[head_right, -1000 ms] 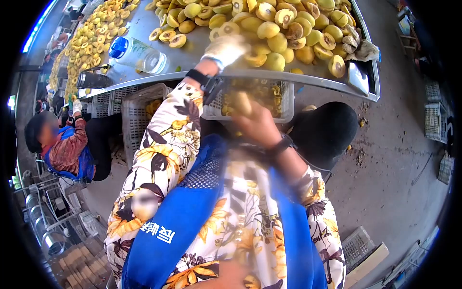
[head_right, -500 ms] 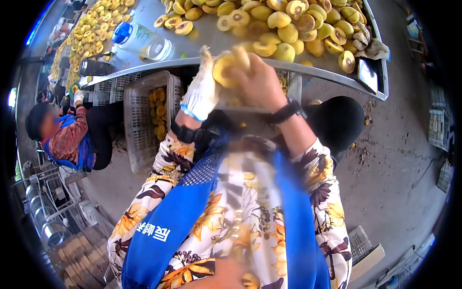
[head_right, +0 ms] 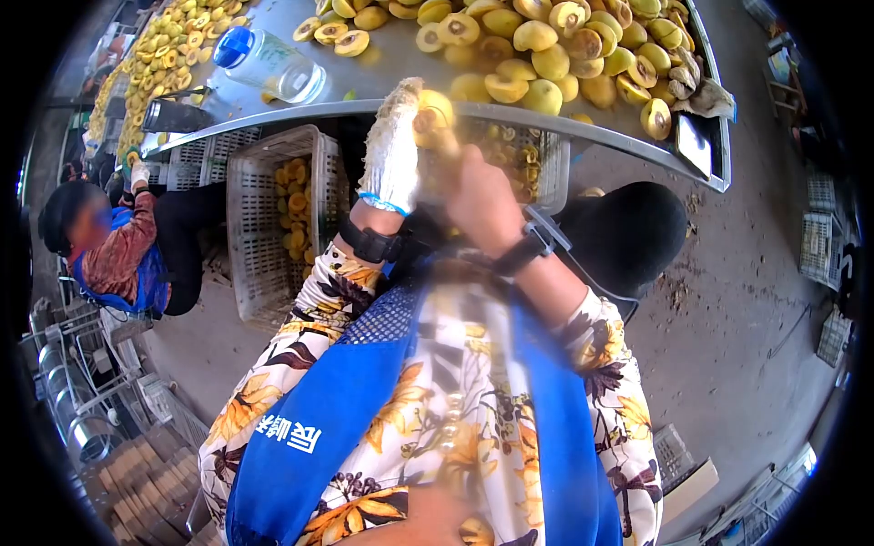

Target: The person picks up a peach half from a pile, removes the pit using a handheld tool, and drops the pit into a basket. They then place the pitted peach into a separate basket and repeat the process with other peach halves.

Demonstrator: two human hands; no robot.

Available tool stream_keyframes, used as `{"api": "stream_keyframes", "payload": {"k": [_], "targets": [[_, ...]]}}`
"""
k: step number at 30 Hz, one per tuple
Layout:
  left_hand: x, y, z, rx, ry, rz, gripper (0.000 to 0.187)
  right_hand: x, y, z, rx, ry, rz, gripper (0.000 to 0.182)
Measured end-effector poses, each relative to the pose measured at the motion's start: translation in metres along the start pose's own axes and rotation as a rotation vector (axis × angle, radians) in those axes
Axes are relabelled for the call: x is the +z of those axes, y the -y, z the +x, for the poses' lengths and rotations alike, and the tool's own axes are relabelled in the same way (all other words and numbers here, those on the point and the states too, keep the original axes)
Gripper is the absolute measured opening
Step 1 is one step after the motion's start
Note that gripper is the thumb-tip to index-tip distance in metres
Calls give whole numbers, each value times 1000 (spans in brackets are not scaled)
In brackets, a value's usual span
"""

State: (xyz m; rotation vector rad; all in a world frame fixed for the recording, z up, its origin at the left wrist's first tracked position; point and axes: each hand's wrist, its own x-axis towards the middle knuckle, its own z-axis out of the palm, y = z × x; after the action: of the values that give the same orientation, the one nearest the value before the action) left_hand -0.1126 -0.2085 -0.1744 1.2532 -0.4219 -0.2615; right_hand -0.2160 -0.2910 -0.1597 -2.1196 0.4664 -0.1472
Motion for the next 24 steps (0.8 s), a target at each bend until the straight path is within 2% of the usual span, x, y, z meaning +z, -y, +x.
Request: {"api": "stream_keyframes", "payload": {"k": [3, 5, 8, 10, 12, 14, 15, 16, 21, 24], "targets": [[1, -12, -2, 154, 41, 399, 30, 2, 6, -4, 43, 7, 27, 26], [-1, -4, -3, 333, 42, 697, 30, 5, 10, -8, 61, 14, 74, 27], [-7, 0, -3, 412, 69, 992, 30, 2, 21, -9, 193, 136, 116, 27], [-7, 6, -5, 89, 19, 640, 30, 5, 15, -10, 118, 153, 114, 26], [-9, 4, -4, -140, 52, 317, 30, 8, 5, -9, 40, 176, 135, 25], [-13, -12, 3, -282, 167, 28, 29, 9, -3, -7, -38, 205, 179, 24], [-19, -11, 8, -400, 184, -89, 28, 7, -3, -6, 98, 326, 297, 19], [-20, -17, 12, -563, 221, -337, 25, 4, -1, -7, 159, 381, 383, 18], [-18, -15, 10, -533, -34, -124, 26, 6, 7, -5, 366, 559, 693, 11], [-17, -7, 5, -712, -90, -216, 43, 9, 7, -9, 481, 614, 835, 9]]}}
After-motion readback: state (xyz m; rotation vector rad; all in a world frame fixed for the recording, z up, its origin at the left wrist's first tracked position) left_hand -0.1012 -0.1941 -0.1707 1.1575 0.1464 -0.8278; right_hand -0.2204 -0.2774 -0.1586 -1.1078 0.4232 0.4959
